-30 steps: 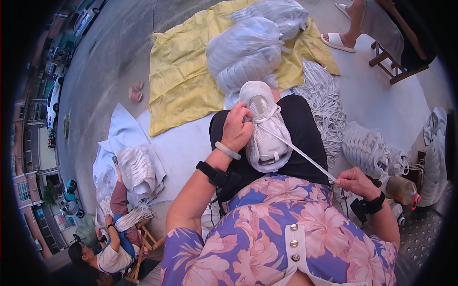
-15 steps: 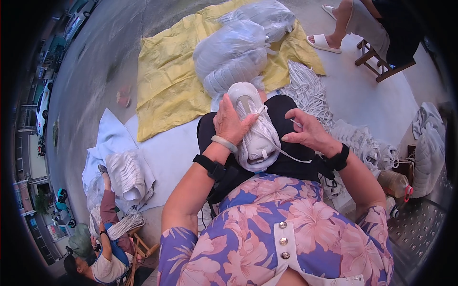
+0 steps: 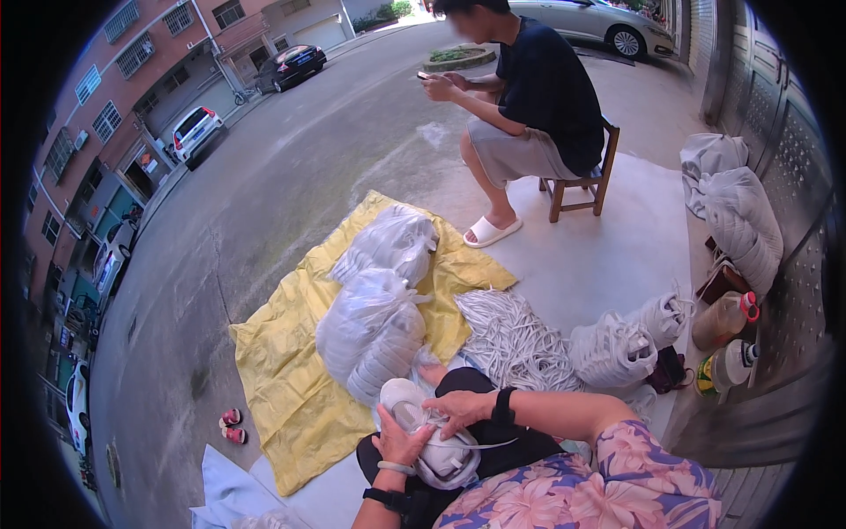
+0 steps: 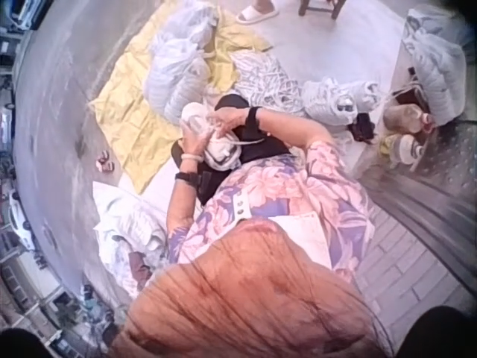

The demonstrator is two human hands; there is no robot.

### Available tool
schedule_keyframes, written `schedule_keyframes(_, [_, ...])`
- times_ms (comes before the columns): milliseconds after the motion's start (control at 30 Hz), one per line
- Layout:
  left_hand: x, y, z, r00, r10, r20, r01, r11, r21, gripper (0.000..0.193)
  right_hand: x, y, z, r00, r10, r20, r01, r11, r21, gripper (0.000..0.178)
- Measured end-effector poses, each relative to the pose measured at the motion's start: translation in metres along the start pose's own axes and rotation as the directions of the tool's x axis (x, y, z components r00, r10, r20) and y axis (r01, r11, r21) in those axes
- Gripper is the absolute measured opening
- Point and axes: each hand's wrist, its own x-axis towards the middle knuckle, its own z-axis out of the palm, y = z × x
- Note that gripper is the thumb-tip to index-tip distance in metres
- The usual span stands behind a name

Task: Insert and thread a white shoelace through the eyelets of a white sneaker.

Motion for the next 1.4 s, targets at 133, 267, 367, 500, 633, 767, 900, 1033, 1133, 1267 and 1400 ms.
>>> schedule_keyframes(133, [0.004,0.0,0.001,0.998,0.035,-0.051,-0.034,0.999,0.024,0.119,0.001,-0.006,0.001,0.993,-0.046,-0.108,0.02,0.973,-0.23,0.058])
schedule_keyframes(267, [0.003,0.001,0.001,0.995,0.07,-0.074,-0.067,0.997,0.049,0.119,-0.002,-0.019,0.017,0.97,-0.076,-0.232,-0.006,0.943,-0.334,0.036])
schedule_keyframes(367, [0.004,0.003,0.007,0.99,0.084,-0.113,-0.081,0.996,0.033,0.117,-0.001,-0.018,0.03,0.902,-0.171,-0.396,-0.035,0.886,-0.462,0.014])
schedule_keyframes(500, [-0.001,0.006,0.012,0.982,0.088,-0.165,-0.087,0.996,0.013,0.114,0.004,-0.007,0.039,0.906,-0.168,-0.387,-0.018,0.901,-0.433,0.018])
schedule_keyframes(633, [-0.006,0.0,0.013,0.974,0.138,-0.181,-0.135,0.99,0.03,0.111,0.004,-0.009,0.047,0.882,-0.216,-0.418,0.016,0.902,-0.431,0.016])
schedule_keyframes(767, [-0.007,-0.013,0.012,0.944,0.247,-0.219,-0.238,0.969,0.065,0.107,0.005,-0.019,0.051,0.891,-0.252,-0.377,0.046,0.876,-0.479,0.016])
schedule_keyframes(900, [-0.012,-0.019,0.002,0.925,0.319,-0.207,-0.293,0.945,0.144,0.103,0.009,-0.023,0.054,0.888,-0.318,-0.331,0.119,0.857,-0.502,0.016])
schedule_keyframes(1033, [-0.01,-0.031,0.002,0.878,0.419,-0.231,-0.378,0.903,0.202,0.101,0.012,-0.026,0.057,0.867,-0.343,-0.363,0.139,0.863,-0.485,0.017])
schedule_keyframes(1133, [-0.007,-0.036,0.004,0.876,0.422,-0.233,-0.383,0.903,0.194,0.101,0.01,-0.033,0.062,0.845,-0.235,-0.481,0.036,0.921,-0.387,0.017])
schedule_keyframes(1267, [-0.005,-0.034,0.009,0.884,0.426,-0.192,-0.399,0.902,0.163,0.101,0.002,-0.03,0.062,0.843,-0.242,-0.481,0.025,0.91,-0.413,0.015])
schedule_keyframes(1400, [-0.007,-0.027,0.005,0.901,0.403,-0.161,-0.378,0.911,0.167,0.1,0.0,-0.03,0.061,0.878,-0.204,-0.433,0.013,0.914,-0.405,0.014])
